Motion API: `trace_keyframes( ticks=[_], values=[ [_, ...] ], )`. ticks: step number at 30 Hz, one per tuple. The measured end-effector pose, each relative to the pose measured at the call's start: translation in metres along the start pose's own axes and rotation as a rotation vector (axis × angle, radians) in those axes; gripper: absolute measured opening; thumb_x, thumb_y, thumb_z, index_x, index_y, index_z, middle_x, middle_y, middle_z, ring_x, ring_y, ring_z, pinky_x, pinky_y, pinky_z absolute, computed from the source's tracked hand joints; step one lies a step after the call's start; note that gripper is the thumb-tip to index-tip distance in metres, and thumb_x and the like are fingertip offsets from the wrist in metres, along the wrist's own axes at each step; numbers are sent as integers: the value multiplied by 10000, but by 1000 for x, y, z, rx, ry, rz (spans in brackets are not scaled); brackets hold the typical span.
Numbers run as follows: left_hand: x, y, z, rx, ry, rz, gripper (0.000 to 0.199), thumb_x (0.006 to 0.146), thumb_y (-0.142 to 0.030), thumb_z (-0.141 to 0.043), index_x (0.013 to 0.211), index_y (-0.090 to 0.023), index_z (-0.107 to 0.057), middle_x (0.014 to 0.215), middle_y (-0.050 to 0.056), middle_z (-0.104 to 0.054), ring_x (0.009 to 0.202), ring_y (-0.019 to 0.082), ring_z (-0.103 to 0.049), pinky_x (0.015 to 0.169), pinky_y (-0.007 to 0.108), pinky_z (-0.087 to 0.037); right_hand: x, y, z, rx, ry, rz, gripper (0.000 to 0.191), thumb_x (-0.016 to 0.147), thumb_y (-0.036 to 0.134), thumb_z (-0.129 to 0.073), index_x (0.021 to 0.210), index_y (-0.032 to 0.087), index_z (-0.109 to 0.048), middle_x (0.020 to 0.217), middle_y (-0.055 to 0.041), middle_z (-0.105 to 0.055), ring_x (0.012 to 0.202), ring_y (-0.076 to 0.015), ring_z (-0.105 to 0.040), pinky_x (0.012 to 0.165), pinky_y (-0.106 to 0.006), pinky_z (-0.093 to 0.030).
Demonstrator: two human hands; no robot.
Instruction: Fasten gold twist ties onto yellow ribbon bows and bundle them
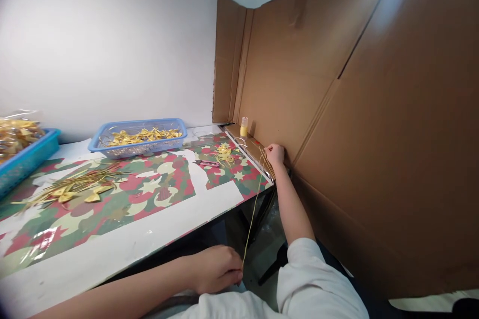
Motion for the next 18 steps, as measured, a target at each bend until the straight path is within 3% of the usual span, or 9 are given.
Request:
trace_keyframes(
  ticks=[13,18],
  values=[
    [4,14,-12,-77,2,21,267,929,-207,-449,827,-171,-693,857,35,-736,766,138,-656,683,201,-488,-3,1,3,-43,-3,-42,168,788,234,-627,654,156,-693,770,-113,-740,679,-194,-648,655,-270,-454],
    [-4,6,3,6,-35,32,243,921,-234,-473,822,-185,-690,848,45,-737,790,169,-672,695,231,-504,-7,0,2,98,52,-20,108,742,205,-635,681,140,-696,753,-119,-741,680,-191,-669,674,-267,-491]
  ],
)
Point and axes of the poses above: each hand's wrist, its own x-axis towards the middle knuckle, its own z-axis out of the back of the hand, y = z × x, the point moved 10 cm from there along x, towards the middle knuckle
